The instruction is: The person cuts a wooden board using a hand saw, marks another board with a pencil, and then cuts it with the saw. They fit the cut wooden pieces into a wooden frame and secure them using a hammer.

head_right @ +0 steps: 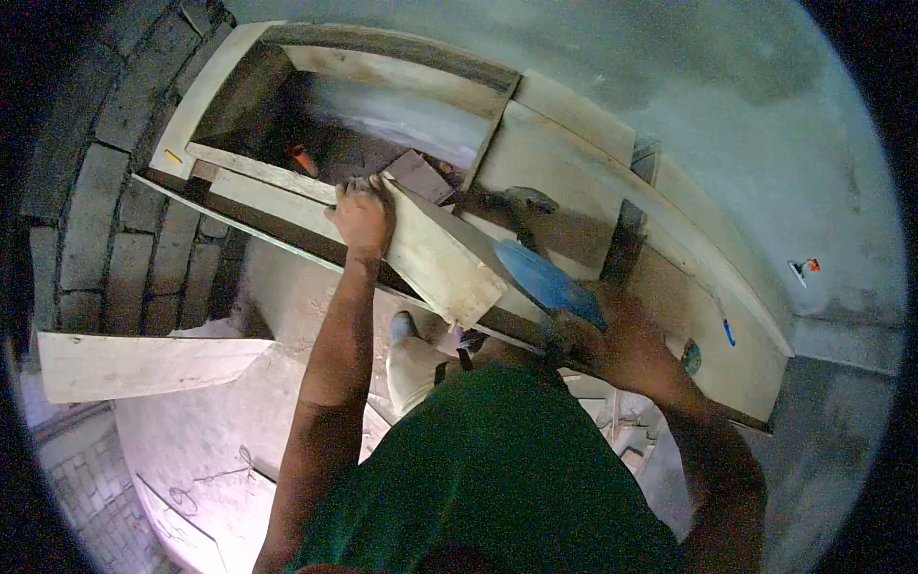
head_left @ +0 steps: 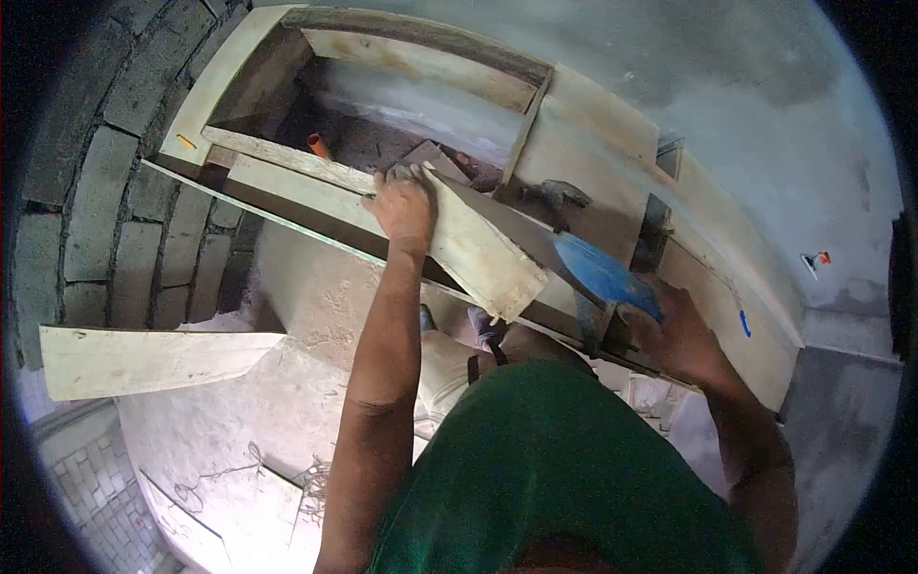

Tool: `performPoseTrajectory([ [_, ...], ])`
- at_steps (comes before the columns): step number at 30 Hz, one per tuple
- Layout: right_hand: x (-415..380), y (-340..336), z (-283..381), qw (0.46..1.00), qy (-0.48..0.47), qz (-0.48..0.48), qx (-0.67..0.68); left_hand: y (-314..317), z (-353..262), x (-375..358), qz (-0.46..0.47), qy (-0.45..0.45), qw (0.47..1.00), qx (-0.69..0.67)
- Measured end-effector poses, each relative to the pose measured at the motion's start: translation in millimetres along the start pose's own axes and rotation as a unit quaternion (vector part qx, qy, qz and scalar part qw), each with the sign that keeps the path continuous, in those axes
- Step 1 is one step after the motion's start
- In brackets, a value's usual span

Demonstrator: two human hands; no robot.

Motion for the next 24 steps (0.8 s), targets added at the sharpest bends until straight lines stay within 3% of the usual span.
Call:
performPoseTrajectory([
  [2,56.4,39.3,16.8,0.998,-0.036,-0.027,0.050,1.3,-4.0,-6.3,-0.055,0.050,0.997,0.014],
  [3,99.0,70.0,27.2,0.992,-0.058,-0.056,0.096,-11.0,-10.3,-2.1,0.034,0.016,0.999,-0.030],
  [5,162.8,99.8,62.4,0.983,-0.106,-0.131,0.078,-14.0,-9.0,-5.1,0.050,0.006,0.999,-0.020],
  [7,170.3,91.7,70.7,0.982,-0.108,-0.131,0.081,-11.0,-9.0,-4.4,0.039,-0.002,0.999,-0.019],
  [8,166.4,86.7,67.3,0.983,-0.109,-0.124,0.078,-4.5,-5.1,-6.3,-0.024,0.001,1.000,0.007],
  [10,124.7,71.7,43.5,0.994,-0.076,-0.077,0.016,-13.9,-7.0,-2.6,-0.012,-0.026,1.000,-0.011],
  [11,89.9,52.5,28.1,0.989,-0.084,-0.104,0.067,-13.0,-4.8,-8.6,-0.009,-0.028,1.000,-0.012],
  [12,58.8,36.2,7.8,0.999,-0.004,-0.017,0.051,-8.7,-8.0,-5.9,0.016,0.009,0.999,0.031],
  [14,-4.6,-0.2,-17.6,0.998,0.050,-0.015,0.030,3.3,-7.8,-10.1,0.048,0.044,0.995,0.074],
  [16,-23.6,-12.8,-4.0,0.999,0.010,-0.002,0.034,-16.7,-12.2,-2.2,-0.038,0.049,0.995,0.077],
  [17,-24.8,-11.1,3.9,0.999,-0.022,0.010,0.045,-16.4,-12.1,0.0,0.024,0.017,1.000,0.009],
  [19,42.1,37.5,15.0,0.997,-0.002,-0.007,0.081,-4.5,-5.7,-2.7,0.008,0.032,0.999,0.027],
  [21,133.1,82.2,42.7,0.970,-0.155,-0.165,0.091,-15.9,-11.1,-3.6,-0.006,0.019,0.999,-0.028],
  [22,171.0,96.8,54.9,0.987,-0.085,-0.105,0.083,-16.7,-10.4,-4.5,-0.006,0.018,1.000,-0.025],
  [24,184.4,101.9,68.3,0.988,-0.091,-0.101,0.073,-15.5,-11.8,-4.2,-0.015,0.029,0.999,-0.005],
])
Point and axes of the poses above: each hand's wrist, its own x-axis towards the middle knuckle, its own y-axis out of the palm, z = x × y, the point moved 9 cm from there along x, towards the middle knuckle, and after that the axes turned 14 degrees about y, right-handed, at the moved point
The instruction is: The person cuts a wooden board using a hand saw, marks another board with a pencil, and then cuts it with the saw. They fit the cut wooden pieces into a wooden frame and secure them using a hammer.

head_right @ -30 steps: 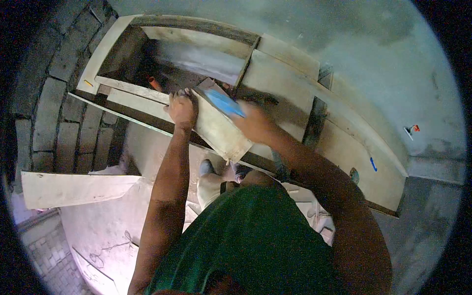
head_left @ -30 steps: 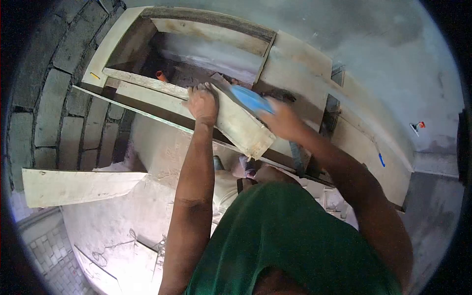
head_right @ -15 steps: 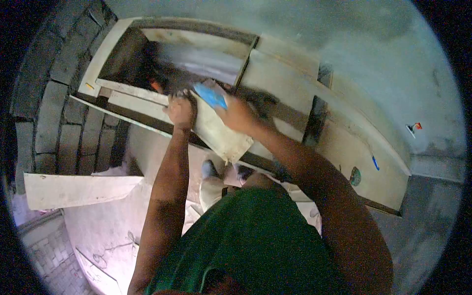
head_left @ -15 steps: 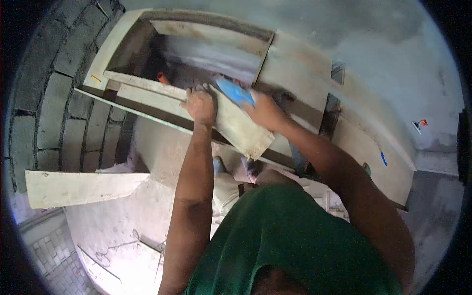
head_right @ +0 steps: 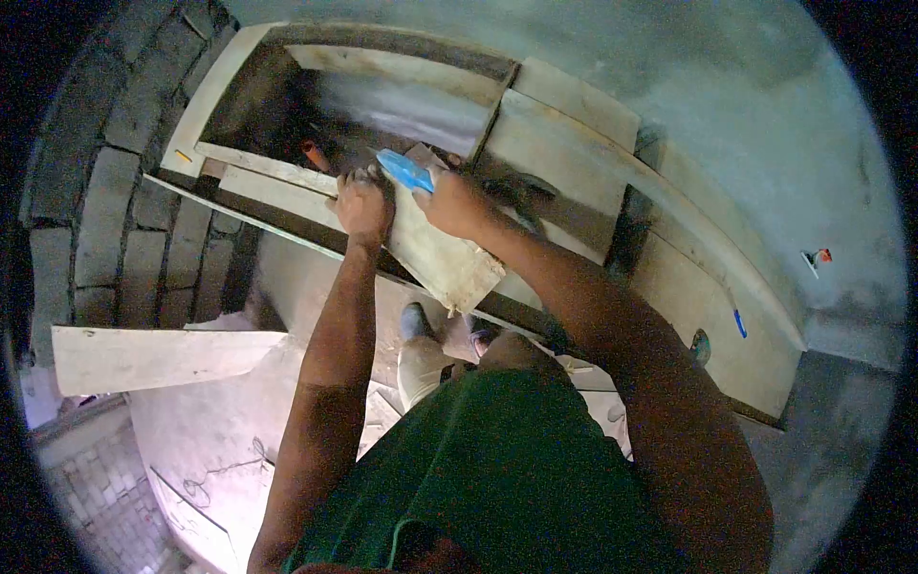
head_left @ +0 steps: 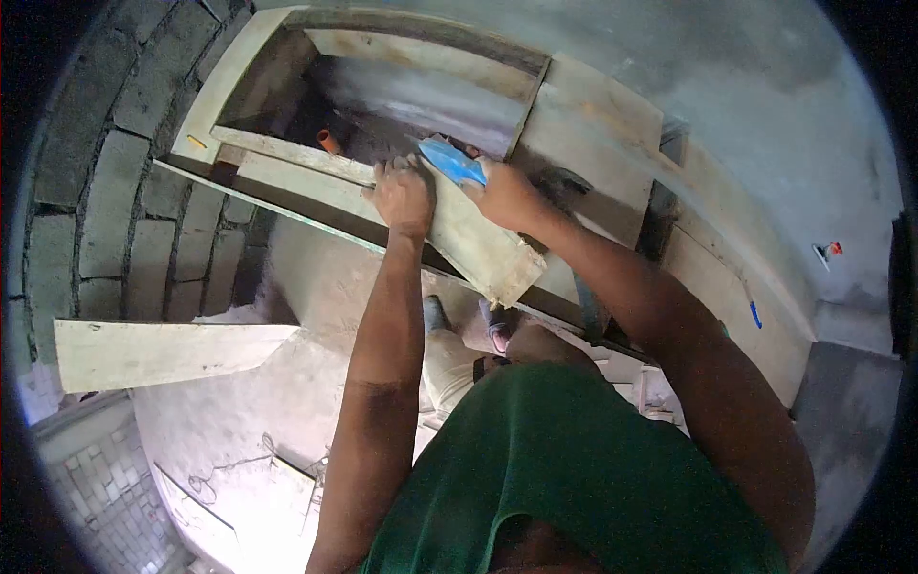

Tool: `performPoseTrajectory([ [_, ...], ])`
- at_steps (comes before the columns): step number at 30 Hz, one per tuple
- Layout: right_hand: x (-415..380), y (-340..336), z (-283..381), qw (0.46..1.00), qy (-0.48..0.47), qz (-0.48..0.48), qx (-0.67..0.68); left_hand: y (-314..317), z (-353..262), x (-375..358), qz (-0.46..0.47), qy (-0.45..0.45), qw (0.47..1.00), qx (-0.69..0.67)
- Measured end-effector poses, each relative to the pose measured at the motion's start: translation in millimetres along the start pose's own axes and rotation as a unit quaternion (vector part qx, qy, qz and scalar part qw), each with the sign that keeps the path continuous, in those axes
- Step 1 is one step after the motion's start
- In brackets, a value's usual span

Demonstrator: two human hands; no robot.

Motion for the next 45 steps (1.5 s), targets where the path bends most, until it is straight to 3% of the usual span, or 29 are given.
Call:
performPoseTrajectory([
  [3,-44.7,-39.0,-9.9,0.998,-0.020,-0.014,-0.049,5.9,6.3,-0.6,-0.023,-0.034,0.999,0.000],
  [4,-75.3,-64.5,-22.7,0.999,0.014,0.029,0.021,7.4,8.2,-4.5,-0.021,-0.040,0.999,-0.005],
  [5,-107.1,-89.1,-30.6,0.974,0.173,0.143,-0.028,9.8,8.2,-4.7,0.000,-0.031,1.000,-0.002],
  [6,-132.0,-117.5,-32.9,0.987,0.111,0.097,-0.061,11.5,7.9,-2.5,0.020,-0.020,1.000,0.001],
  [10,-172.5,-135.3,-34.8,0.978,0.153,0.128,-0.070,2.5,4.8,7.1,0.016,-0.034,0.999,0.002],
  [12,-115.3,-77.1,-24.2,0.987,0.129,0.098,0.003,5.5,6.5,-0.6,-0.052,-0.024,0.998,0.021],
  [13,-72.6,-37.0,-34.8,0.999,0.044,0.018,-0.019,2.0,4.0,-1.6,-0.050,-0.007,0.999,0.013],
  [16,-13.6,-10.4,6.9,0.999,0.019,0.032,-0.011,-1.5,1.1,-0.5,-0.014,-0.007,1.000,0.023],
  [17,-18.1,-16.1,6.2,1.000,0.017,0.023,-0.012,-8.0,1.1,-0.8,0.001,-0.060,0.997,-0.043],
  [19,-32.1,-23.9,13.4,0.998,-0.007,-0.003,-0.057,-3.9,1.8,3.8,0.022,-0.067,0.997,-0.039],
  [22,-103.0,-85.4,-22.1,0.987,0.115,0.107,-0.023,7.3,4.6,-5.4,0.039,-0.046,0.998,-0.024],
  [24,-155.9,-143.4,-29.5,0.995,0.031,0.058,-0.068,3.4,4.3,2.5,0.010,-0.028,0.999,0.019],
  [26,-182.5,-167.9,-8.0,0.995,0.015,0.041,-0.092,-4.1,-0.3,0.5,0.022,-0.014,0.999,0.027],
  [27,-185.4,-168.7,-5.6,0.990,0.073,0.087,-0.081,-0.9,1.3,3.3,0.040,-0.026,0.998,0.031],
  [28,-185.5,-163.1,-10.4,0.980,0.130,0.134,-0.070,-0.3,1.2,6.3,0.043,-0.025,0.998,0.035],
  [30,-129.2,-109.6,-21.4,0.988,0.084,0.119,-0.048,1.3,4.9,5.4,0.058,-0.053,0.997,-0.028],
  [31,-93.5,-64.6,-28.2,0.993,0.059,0.106,-0.010,6.3,4.7,0.0,0.028,-0.023,0.999,0.013],
  [32,-55.8,-32.0,-29.0,0.999,0.032,0.033,-0.021,16.8,8.4,-5.0,0.030,-0.026,0.999,0.014],
  [33,-39.5,-23.5,1.1,0.996,0.037,0.062,-0.061,18.1,11.2,-3.8,-0.005,-0.018,1.000,0.018],
  [35,-25.8,-16.9,5.3,0.999,-0.005,0.004,-0.046,3.3,2.7,0.0,-0.039,-0.002,0.999,0.016],
  [37,-43.5,-29.1,4.8,0.999,0.012,0.018,-0.025,-5.3,-4.4,3.7,0.055,-0.041,0.997,-0.025],
  [38,-45.0,-30.4,9.1,0.999,0.022,0.034,0.002,-4.1,-4.9,7.0,0.047,-0.040,0.998,-0.024],
  [41,-57.6,-33.1,4.5,1.000,-0.013,-0.020,-0.011,-11.8,-16.4,-4.8,-0.061,0.006,0.998,0.002],
  [43,-52.1,-31.4,-1.5,0.999,0.032,0.021,-0.018,20.1,-26.7,-6.1,0.148,0.079,0.983,0.079],
  [44,-46.6,-28.3,-5.1,0.999,0.041,0.011,0.009,29.4,-26.0,-5.6,0.203,0.100,0.972,0.056],
  [45,-40.8,-19.8,-12.4,0.998,0.043,0.016,0.040,40.6,-13.8,-3.0,0.169,0.015,0.985,-0.027],
])
Point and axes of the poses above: each hand's wrist, its own x-axis towards the middle knuckle, its own y-axis out of the palm, z = x × y, the point moved 9 cm from there along x, towards the middle knuckle, and after that the axes turned 14 degrees about y, right-handed, at the moved point
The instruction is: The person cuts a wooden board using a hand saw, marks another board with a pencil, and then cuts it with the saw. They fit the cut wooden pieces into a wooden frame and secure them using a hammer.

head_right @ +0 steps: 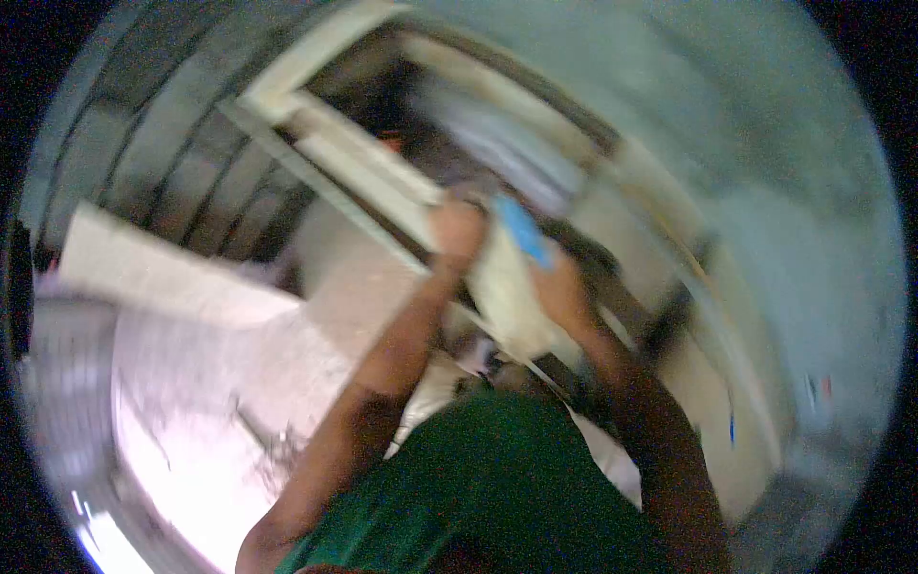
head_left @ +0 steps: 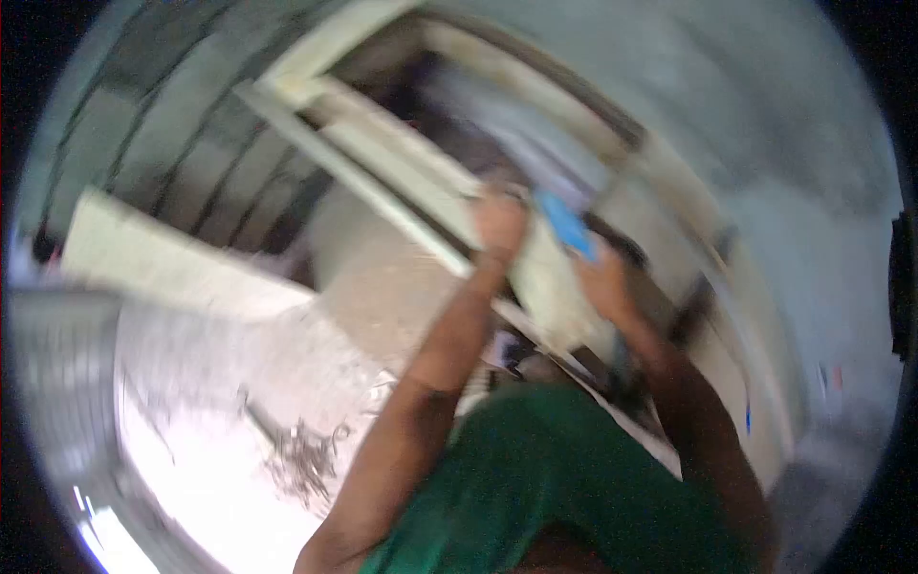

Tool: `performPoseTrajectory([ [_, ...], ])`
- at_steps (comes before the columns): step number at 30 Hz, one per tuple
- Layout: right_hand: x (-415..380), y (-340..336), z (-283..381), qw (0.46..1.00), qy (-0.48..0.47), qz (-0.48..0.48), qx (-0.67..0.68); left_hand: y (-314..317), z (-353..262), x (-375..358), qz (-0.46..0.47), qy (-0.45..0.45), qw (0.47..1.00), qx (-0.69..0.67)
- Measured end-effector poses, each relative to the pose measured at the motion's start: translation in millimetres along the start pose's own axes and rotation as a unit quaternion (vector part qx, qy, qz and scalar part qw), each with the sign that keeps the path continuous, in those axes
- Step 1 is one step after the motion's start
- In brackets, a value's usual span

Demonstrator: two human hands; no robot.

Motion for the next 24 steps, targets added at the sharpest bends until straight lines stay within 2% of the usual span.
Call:
performPoseTrajectory([
  [1,3.3,7.4,-1.8,1.000,0.008,0.029,-0.004,8.9,18.3,0.9,-0.049,-0.070,0.992,-0.089],
  [2,0.7,6.5,9.5,0.999,0.017,0.026,-0.019,-16.0,11.1,-6.7,-0.029,-0.061,0.996,-0.050],
  [3,-4.8,1.8,25.6,0.995,0.069,0.037,-0.067,-16.2,8.7,-7.2,-0.057,-0.041,0.997,-0.039],
  [6,20.5,16.8,10.0,0.996,0.011,0.038,-0.075,-61.3,9.1,-10.7,-0.101,-0.047,0.993,0.036],
  [8,19.1,14.8,12.1,0.998,-0.033,0.036,-0.034,-49.7,11.6,-10.3,-0.082,-0.082,0.993,-0.038],
  [9,19.6,17.1,5.4,0.998,-0.024,0.038,-0.041,-39.9,10.1,-13.2,-0.074,-0.082,0.993,-0.047],
  [11,22.0,16.5,1.9,0.997,-0.009,0.078,-0.003,-18.7,11.5,-7.3,-0.025,-0.084,0.996,0.028],
  [13,-20.1,-19.2,24.9,0.978,0.132,0.106,-0.119,6.1,10.6,-3.6,0.050,-0.053,0.996,0.051],
  [14,-38.5,-41.5,1.1,0.970,0.136,0.126,-0.159,10.5,9.1,-3.0,0.140,-0.046,0.989,-0.010],
  [15,-57.4,-58.3,-21.2,0.960,0.134,0.150,-0.194,7.9,13.2,-1.6,0.083,-0.064,0.994,0.018],
  [16,-77.4,-88.1,-3.4,0.994,-0.046,0.076,-0.064,5.0,16.3,-1.7,0.025,-0.083,0.995,0.044],
  [17,-100.7,-113.2,-9.8,0.995,-0.031,0.054,-0.072,-26.1,9.6,-8.0,0.025,-0.083,0.996,0.007],
  [18,-119.5,-131.9,-17.4,0.989,0.049,0.063,-0.121,-35.3,15.9,-7.3,-0.096,-0.125,0.986,-0.055],
  [19,-122.4,-136.1,-21.8,0.984,0.090,0.067,-0.141,-38.8,14.6,-6.6,-0.141,-0.103,0.985,0.012],
  [20,-126.4,-140.7,-26.1,0.975,0.131,0.071,-0.163,-29.9,11.8,-5.9,-0.118,-0.091,0.989,0.017],
  [21,-114.7,-122.6,-8.3,0.985,0.082,0.094,-0.117,-33.2,9.9,-6.5,-0.092,-0.081,0.992,0.024],
  [22,-89.5,-92.0,-12.4,0.986,0.088,0.111,-0.084,-25.8,16.2,-5.6,-0.089,-0.073,0.993,0.023],
  [23,-63.9,-61.4,-16.5,0.986,0.095,0.128,-0.051,-24.9,17.4,-6.9,-0.134,-0.050,0.987,0.070],
  [24,-27.7,-23.9,-15.8,0.991,0.089,0.090,-0.048,-21.5,6.6,-13.3,-0.175,-0.029,0.978,0.111],
])
Point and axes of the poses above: each hand's wrist, its own x-axis towards the middle knuckle, its own y-axis out of the palm, z = x × y, the point moved 9 cm from there along x, towards the middle knuckle, and after that the axes turned 14 degrees about y, right-handed, at the moved point
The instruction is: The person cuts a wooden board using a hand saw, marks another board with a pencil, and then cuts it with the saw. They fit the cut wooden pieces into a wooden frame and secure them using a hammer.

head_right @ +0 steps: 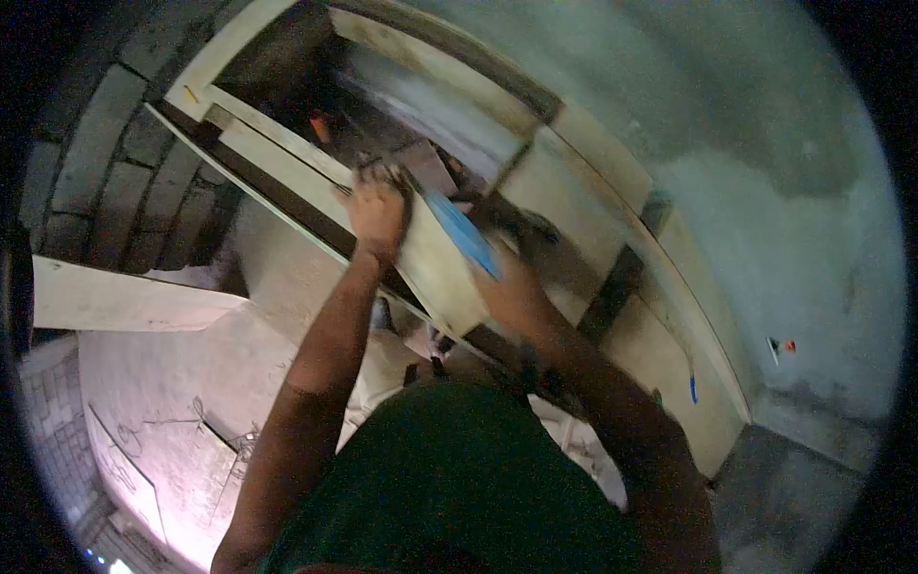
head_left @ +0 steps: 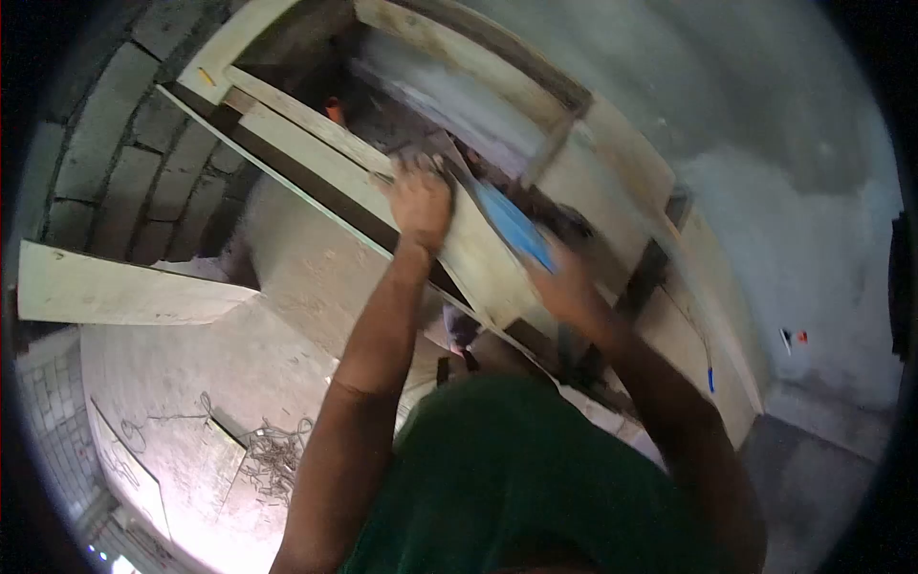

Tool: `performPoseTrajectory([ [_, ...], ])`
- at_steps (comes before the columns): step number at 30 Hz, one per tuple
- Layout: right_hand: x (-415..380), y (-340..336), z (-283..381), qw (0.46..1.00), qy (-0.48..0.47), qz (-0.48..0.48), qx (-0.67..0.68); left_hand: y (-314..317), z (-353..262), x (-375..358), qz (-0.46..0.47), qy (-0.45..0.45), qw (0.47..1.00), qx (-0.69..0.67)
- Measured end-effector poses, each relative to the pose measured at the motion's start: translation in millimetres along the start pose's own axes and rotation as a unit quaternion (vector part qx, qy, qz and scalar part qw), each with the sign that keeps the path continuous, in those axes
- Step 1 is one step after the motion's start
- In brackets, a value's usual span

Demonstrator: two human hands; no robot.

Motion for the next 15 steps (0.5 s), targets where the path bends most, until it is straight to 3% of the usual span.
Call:
performPoseTrajectory([
  [1,31.5,13.6,33.8,0.996,-0.083,-0.028,-0.023,-15.3,-0.1,7.4,0.057,-0.028,0.997,-0.037],
  [2,62.7,20.3,49.7,0.987,-0.136,-0.082,-0.003,-17.1,2.1,10.4,0.051,-0.046,0.996,-0.050],
  [5,81.4,34.3,53.1,0.984,-0.140,-0.108,-0.014,-24.9,5.6,14.0,0.050,-0.071,0.993,-0.077],
  [6,68.3,31.6,53.9,0.988,-0.130,-0.075,0.044,-20.7,7.1,12.4,0.064,-0.091,0.989,-0.097],
  [7,52.6,36.7,43.2,0.989,-0.105,-0.040,0.100,16.0,4.4,-3.1,0.127,0.034,0.989,0.061],
  [8,58.8,51.3,31.1,0.985,-0.121,-0.086,0.083,31.1,4.9,-1.5,0.160,0.054,0.982,0.087],
  [10,63.6,58.9,30.7,0.996,-0.062,-0.016,0.069,36.0,6.4,-5.1,0.158,0.062,0.979,0.115],
  [11,47.3,40.1,41.9,0.996,-0.067,-0.048,0.041,44.2,8.4,-6.3,0.147,0.063,0.977,0.138],
  [13,47.3,34.3,57.4,0.983,-0.132,-0.117,-0.041,29.7,9.4,2.4,0.120,0.035,0.983,0.134],
  [14,71.3,60.5,50.1,0.962,-0.222,-0.160,-0.003,3.9,4.5,10.1,0.126,0.014,0.987,0.103],
  [15,74.1,66.8,47.0,0.967,-0.205,-0.149,-0.007,49.9,28.8,4.7,0.093,0.009,0.988,0.121],
])
Point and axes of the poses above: each hand's wrist, its own x-axis towards the middle knuckle, its own y-axis out of the palm, z = x × y, the point moved 9 cm from there along x, towards the middle knuckle, and after that the axes turned 14 degrees about y, right-handed, at the moved point
